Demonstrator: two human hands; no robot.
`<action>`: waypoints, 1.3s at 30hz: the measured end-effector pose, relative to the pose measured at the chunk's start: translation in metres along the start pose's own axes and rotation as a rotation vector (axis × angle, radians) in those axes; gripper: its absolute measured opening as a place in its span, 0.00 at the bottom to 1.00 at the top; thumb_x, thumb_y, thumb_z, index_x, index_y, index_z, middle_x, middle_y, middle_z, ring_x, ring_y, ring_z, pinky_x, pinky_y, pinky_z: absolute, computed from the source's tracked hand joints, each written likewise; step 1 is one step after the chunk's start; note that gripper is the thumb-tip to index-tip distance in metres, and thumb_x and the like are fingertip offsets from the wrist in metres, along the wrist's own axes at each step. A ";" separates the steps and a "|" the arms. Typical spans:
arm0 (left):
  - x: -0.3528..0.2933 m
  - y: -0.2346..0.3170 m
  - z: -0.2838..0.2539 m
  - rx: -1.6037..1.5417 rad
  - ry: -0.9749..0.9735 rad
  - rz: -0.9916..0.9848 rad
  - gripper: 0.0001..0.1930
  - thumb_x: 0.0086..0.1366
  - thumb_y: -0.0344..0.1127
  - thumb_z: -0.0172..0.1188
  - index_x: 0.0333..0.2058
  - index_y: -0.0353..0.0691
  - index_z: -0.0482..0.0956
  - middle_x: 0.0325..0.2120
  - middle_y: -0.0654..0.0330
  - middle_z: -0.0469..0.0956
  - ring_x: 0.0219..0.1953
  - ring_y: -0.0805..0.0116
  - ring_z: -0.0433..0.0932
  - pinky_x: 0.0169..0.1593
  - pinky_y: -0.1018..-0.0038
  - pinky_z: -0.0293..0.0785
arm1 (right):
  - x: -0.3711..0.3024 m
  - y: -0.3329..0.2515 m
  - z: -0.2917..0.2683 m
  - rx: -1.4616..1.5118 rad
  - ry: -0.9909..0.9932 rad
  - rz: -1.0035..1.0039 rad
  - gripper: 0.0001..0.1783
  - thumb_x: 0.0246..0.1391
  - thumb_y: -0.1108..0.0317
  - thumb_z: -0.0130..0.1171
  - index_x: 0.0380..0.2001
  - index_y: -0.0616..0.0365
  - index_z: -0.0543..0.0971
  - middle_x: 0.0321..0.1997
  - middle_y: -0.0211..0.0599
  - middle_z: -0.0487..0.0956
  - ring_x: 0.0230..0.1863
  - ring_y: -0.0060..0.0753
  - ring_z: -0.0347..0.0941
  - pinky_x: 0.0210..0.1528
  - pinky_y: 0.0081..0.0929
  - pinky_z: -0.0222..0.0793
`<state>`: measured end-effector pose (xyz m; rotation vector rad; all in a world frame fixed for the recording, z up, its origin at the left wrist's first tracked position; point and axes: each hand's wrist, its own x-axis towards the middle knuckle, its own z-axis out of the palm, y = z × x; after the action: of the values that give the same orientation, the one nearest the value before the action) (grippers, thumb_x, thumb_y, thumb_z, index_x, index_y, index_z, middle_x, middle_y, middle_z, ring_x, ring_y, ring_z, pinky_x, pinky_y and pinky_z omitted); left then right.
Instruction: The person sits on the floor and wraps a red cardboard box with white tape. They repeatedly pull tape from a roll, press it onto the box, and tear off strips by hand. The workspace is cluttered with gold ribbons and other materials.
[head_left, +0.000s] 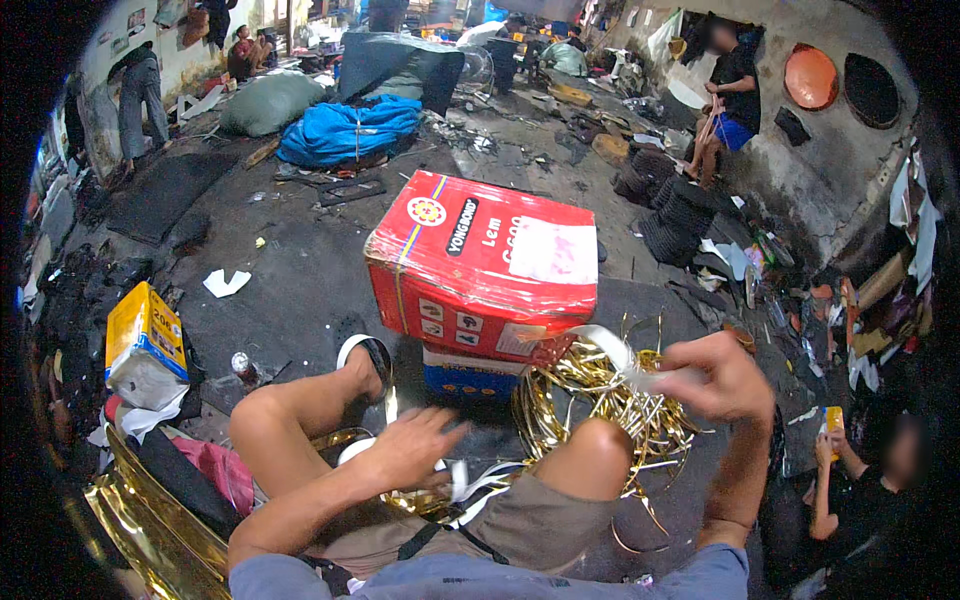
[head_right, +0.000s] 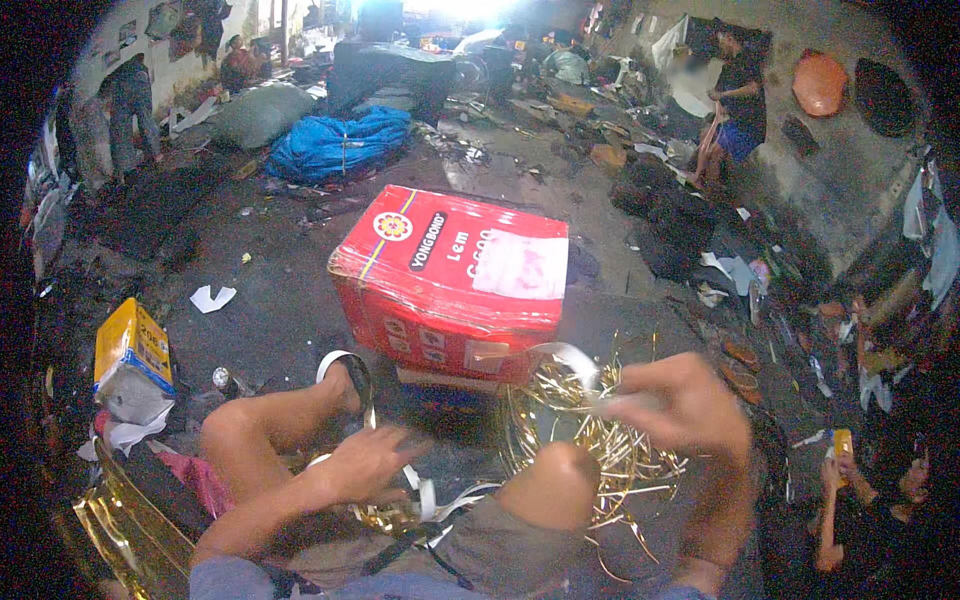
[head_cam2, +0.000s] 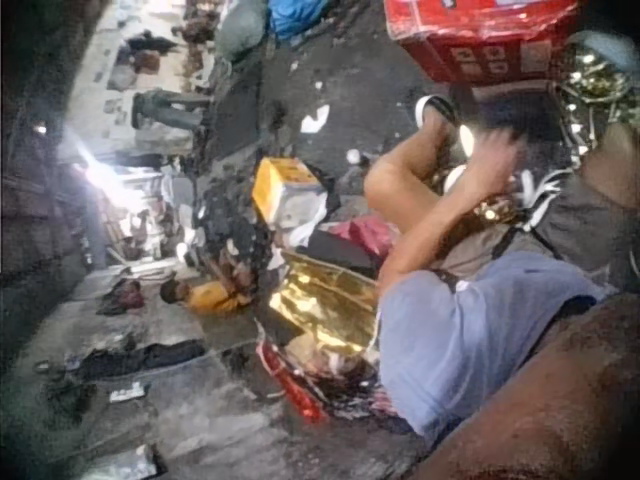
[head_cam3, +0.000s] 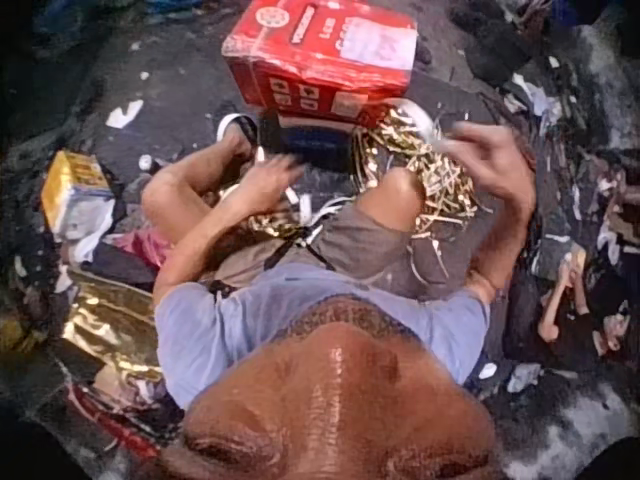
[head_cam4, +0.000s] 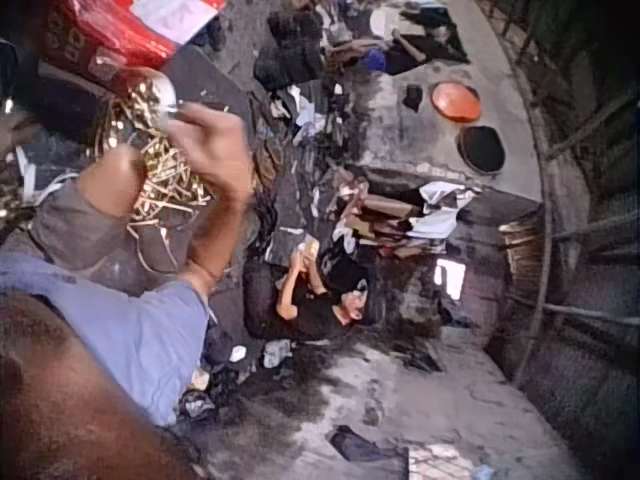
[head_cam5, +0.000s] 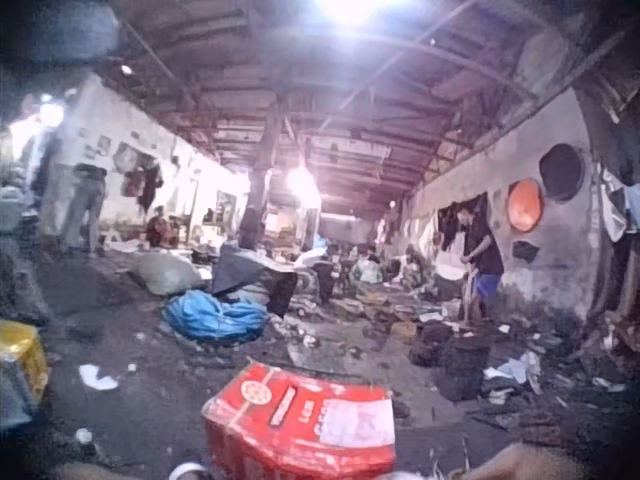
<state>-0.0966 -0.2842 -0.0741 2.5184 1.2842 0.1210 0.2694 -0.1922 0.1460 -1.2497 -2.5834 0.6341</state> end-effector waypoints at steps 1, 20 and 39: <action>0.019 0.024 -0.032 -0.172 0.395 0.123 0.39 0.62 0.47 0.71 0.68 0.38 0.69 0.62 0.44 0.74 0.61 0.42 0.76 0.67 0.54 0.70 | 0.014 -0.006 0.018 -0.095 -0.131 -0.120 0.13 0.57 0.57 0.68 0.33 0.57 0.85 0.27 0.48 0.81 0.28 0.50 0.80 0.34 0.40 0.73; 0.066 -0.219 -0.235 -0.514 0.027 -0.357 0.09 0.64 0.39 0.70 0.30 0.40 0.88 0.22 0.67 0.83 0.26 0.79 0.77 0.31 0.75 0.72 | 0.191 0.104 0.041 0.201 0.057 -0.043 0.14 0.63 0.64 0.63 0.39 0.67 0.84 0.30 0.30 0.82 0.33 0.20 0.74 0.39 0.28 0.73; 0.278 -0.065 -0.108 -0.631 0.686 0.074 0.15 0.58 0.34 0.71 0.43 0.36 0.85 0.37 0.48 0.85 0.35 0.52 0.85 0.43 0.62 0.82 | 0.193 0.099 0.072 -0.108 0.563 0.090 0.15 0.49 0.56 0.75 0.35 0.54 0.87 0.33 0.39 0.85 0.37 0.43 0.83 0.40 0.39 0.76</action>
<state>-0.0045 -0.0006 -0.0101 2.0067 1.1054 1.2764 0.1926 -0.0080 0.0359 -1.3465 -2.1217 0.1225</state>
